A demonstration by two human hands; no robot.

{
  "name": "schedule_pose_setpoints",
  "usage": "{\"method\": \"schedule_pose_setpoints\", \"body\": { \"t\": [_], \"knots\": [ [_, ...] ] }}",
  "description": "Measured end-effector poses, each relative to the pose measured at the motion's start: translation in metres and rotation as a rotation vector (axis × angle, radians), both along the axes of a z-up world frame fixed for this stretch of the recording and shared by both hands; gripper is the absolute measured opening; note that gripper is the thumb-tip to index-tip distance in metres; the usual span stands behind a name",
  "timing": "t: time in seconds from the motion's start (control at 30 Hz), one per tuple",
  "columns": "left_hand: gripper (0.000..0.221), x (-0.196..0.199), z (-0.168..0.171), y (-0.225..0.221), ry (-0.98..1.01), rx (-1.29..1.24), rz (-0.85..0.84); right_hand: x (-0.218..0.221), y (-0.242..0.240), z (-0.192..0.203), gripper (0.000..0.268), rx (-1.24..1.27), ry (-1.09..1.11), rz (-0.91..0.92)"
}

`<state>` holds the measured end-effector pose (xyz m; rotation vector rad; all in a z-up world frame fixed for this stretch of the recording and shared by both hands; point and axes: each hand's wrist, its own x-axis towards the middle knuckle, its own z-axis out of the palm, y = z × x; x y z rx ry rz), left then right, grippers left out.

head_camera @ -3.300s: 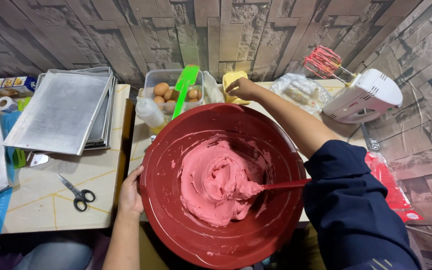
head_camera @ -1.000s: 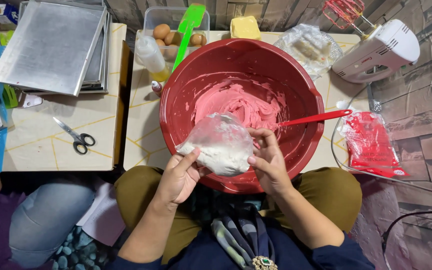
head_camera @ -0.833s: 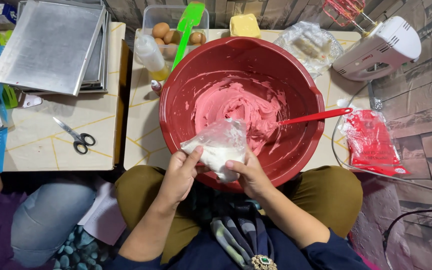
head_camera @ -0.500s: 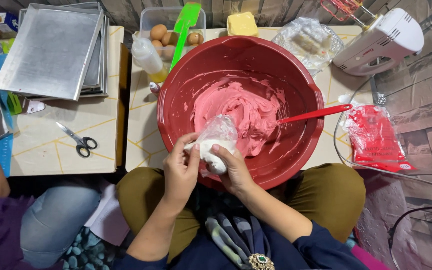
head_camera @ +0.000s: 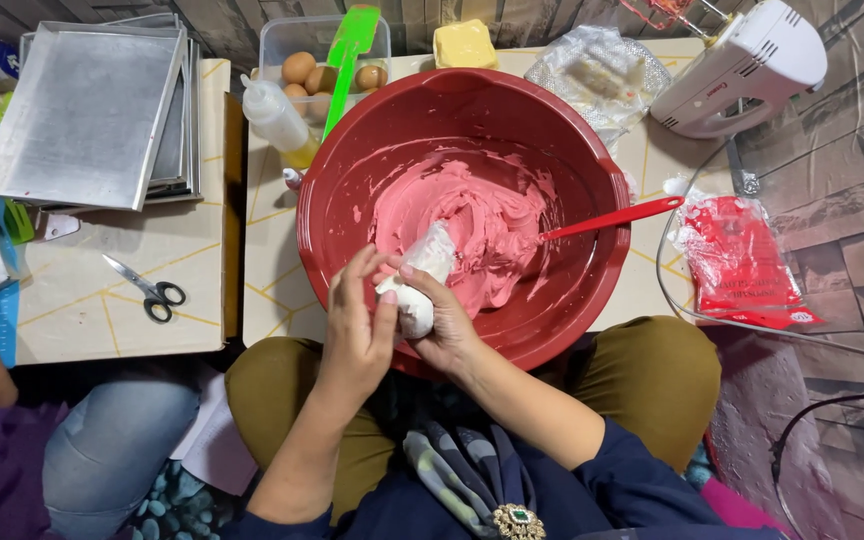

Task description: Mixing pink dough or batter in a large red bowl using a spatula and adding powdered ingredients by hand.

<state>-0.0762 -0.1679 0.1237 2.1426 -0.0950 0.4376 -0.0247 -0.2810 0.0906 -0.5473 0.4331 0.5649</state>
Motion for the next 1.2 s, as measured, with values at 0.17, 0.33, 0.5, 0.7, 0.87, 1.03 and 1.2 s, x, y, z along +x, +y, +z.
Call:
{"method": "schedule_pose_setpoints", "body": {
  "t": [0.17,0.33,0.5,0.7,0.87,1.03,1.2],
  "knots": [
    [0.046,-0.005,0.016,0.021,-0.065,-0.12,0.126,0.017,-0.011,0.004,0.047,-0.041,-0.042,-0.01],
    [0.042,-0.009,0.013,0.034,-0.05,-0.152,0.219,0.032,-0.001,0.009,0.052,-0.089,-0.09,0.027],
    [0.04,-0.011,0.011,0.038,-0.046,-0.144,0.251,0.05,0.013,0.013,0.037,-0.09,-0.088,0.072],
    [0.037,-0.014,0.005,0.042,-0.029,-0.157,0.28,0.059,0.021,0.018,0.036,-0.098,-0.107,0.081],
    [0.035,-0.016,0.002,0.047,-0.028,-0.161,0.291,0.067,0.016,0.002,0.032,-0.132,-0.108,0.078],
    [0.033,-0.016,-0.001,0.047,-0.024,-0.158,0.292,0.038,0.021,0.003,0.037,-0.122,-0.073,0.098],
    [0.031,-0.011,0.003,0.046,-0.017,-0.178,0.275,0.024,0.021,0.01,0.037,-0.15,-0.065,0.09]
  ]
}}
